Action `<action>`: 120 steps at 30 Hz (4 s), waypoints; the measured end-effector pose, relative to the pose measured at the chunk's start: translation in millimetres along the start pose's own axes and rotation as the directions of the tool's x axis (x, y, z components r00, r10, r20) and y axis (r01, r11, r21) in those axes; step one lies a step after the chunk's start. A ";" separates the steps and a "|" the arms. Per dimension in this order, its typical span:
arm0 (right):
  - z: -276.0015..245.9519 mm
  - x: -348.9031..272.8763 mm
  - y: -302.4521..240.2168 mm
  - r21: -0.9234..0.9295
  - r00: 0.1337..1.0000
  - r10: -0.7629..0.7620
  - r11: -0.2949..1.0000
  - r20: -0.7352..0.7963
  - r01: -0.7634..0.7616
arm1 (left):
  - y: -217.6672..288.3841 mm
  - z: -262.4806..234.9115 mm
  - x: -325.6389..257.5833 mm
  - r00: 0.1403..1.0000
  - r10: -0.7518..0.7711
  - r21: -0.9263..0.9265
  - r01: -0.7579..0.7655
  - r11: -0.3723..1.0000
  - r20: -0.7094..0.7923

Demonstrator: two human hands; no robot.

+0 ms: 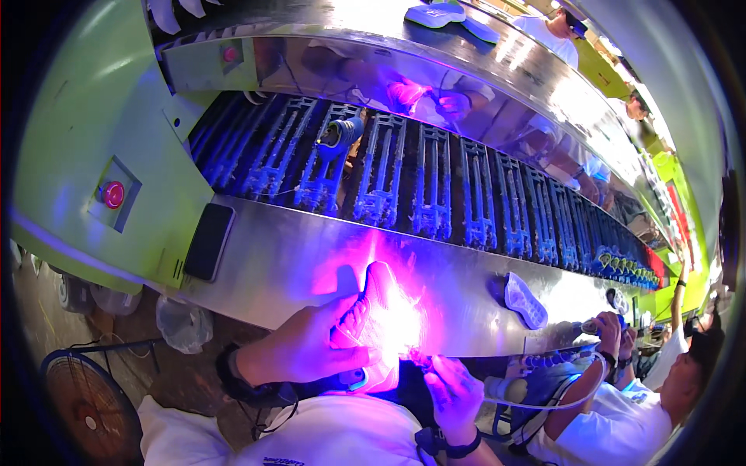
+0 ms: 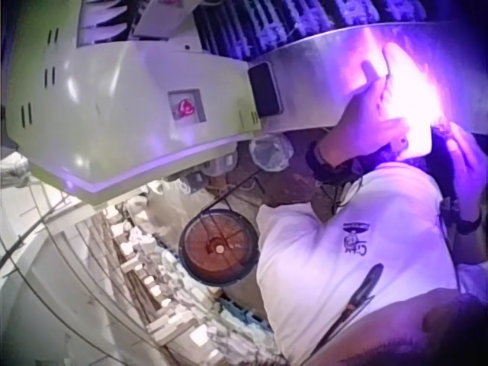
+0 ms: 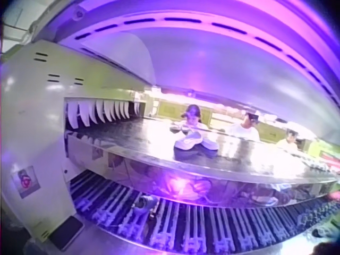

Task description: The person applies glue to the sole of a shoe using a handheld dispenser and then presses the sole onto the shoe upper. The person repeats this process for multiple shoes on a conveyor belt in a factory setting.

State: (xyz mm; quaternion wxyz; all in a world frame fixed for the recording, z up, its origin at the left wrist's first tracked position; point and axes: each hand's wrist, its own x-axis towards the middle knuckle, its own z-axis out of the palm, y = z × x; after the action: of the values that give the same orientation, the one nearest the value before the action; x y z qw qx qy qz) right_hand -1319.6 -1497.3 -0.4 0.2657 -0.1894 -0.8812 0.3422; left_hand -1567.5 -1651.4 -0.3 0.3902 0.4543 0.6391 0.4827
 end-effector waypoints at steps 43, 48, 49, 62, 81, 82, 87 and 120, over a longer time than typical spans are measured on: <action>7.3 71.3 -27.0 -0.052 0.992 -0.107 0.993 0.064 0.110 | 10.5 -37.3 -8.3 0.869 -0.489 -0.678 0.401 0.616 0.070; 1.5 92.0 -29.2 -0.089 0.950 -0.284 0.951 0.132 0.297 | 9.7 -40.9 -12.9 0.833 -0.533 -0.704 0.466 0.536 0.146; 1.4 94.7 -31.5 -0.083 0.948 -0.290 0.950 0.135 0.302 | 10.7 -41.7 -14.2 0.827 -0.540 -0.707 0.474 0.524 0.154; 10.6 102.2 -46.7 -0.011 0.985 -0.126 0.992 0.117 0.128 | 24.4 -46.9 -25.4 0.894 -0.417 -0.516 0.282 0.809 -0.164; 20.9 107.0 -48.8 -0.046 0.922 -0.361 0.928 0.141 0.371 | -6.1 -47.8 -43.0 0.832 -0.498 -0.872 0.412 0.264 0.243; 23.1 105.8 -47.6 -0.046 0.923 -0.361 0.928 0.133 0.369 | -9.3 -47.6 -43.7 0.847 -0.462 -0.876 0.410 0.253 0.263; 32.5 100.4 -39.9 0.004 0.948 -0.299 0.954 0.108 0.301 | -16.7 -44.0 -43.5 0.765 -0.473 -0.851 0.522 0.057 0.437; 101.5 64.9 -22.8 0.216 0.996 -0.003 0.976 0.087 -0.016 | -66.3 -85.3 -33.0 0.971 -0.240 -0.412 0.211 0.887 -0.020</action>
State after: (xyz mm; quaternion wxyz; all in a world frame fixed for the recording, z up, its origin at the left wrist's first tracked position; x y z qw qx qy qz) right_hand -1434.9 -1530.7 -25.8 0.2450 -0.1472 -0.8487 0.4450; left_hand -1651.7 -1713.4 -43.1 0.5067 0.2686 0.5863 0.5721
